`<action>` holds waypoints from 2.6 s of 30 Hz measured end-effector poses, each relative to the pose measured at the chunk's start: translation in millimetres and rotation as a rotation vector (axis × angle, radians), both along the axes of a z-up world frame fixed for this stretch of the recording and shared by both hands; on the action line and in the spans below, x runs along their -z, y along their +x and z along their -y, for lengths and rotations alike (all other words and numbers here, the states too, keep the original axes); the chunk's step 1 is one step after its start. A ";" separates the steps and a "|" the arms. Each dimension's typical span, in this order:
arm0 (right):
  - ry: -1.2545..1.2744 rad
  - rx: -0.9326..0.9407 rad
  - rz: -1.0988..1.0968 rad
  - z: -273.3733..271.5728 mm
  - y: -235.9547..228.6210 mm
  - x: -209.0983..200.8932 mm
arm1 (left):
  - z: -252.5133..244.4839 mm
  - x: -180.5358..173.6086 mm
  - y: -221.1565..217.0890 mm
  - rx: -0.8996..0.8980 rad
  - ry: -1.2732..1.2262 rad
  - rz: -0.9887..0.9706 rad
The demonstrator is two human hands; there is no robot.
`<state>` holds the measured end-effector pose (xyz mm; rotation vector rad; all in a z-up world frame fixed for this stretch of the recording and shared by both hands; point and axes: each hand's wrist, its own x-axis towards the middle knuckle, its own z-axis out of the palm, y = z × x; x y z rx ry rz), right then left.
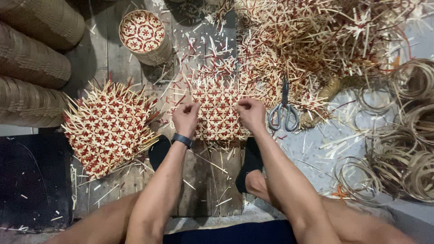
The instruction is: The person weaves thin strips of material into decorative patterns and uses shears to trim excess fibers from a woven base.
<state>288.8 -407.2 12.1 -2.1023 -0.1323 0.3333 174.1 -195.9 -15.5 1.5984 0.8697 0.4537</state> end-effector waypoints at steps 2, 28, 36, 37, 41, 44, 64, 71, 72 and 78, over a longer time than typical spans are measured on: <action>-0.092 -0.027 0.121 -4.2 -3.1 16.6 | -2.1 18.0 -3.4 0.068 0.227 -0.116; -0.148 0.038 0.106 0.1 -16.9 64.9 | -16.6 71.8 -5.4 0.060 0.218 -0.330; -0.178 0.022 0.042 0.2 -15.7 57.7 | -24.9 83.2 -3.4 0.080 0.043 -0.335; -0.174 0.028 0.026 -0.1 -15.7 56.7 | -25.8 84.3 -2.8 0.080 -0.001 -0.342; -0.156 0.051 -0.050 -0.7 -15.6 51.9 | -25.7 87.7 -6.1 0.118 0.001 -0.307; -0.147 0.013 -0.074 0.1 -13.4 51.0 | -24.7 90.1 -6.4 0.114 -0.024 -0.262; 0.180 0.406 -0.893 -40.7 -122.2 69.5 | -13.3 38.9 64.6 0.689 0.975 0.073; 0.256 0.271 -0.303 -40.5 -146.3 132.0 | -7.5 66.4 68.1 0.625 0.660 0.017; 0.124 0.228 -0.334 -37.1 -144.3 125.2 | -6.3 69.5 69.6 0.638 0.627 0.009; -0.101 0.264 0.090 -18.7 -59.5 65.3 | -17.9 78.5 88.3 0.600 0.219 -0.112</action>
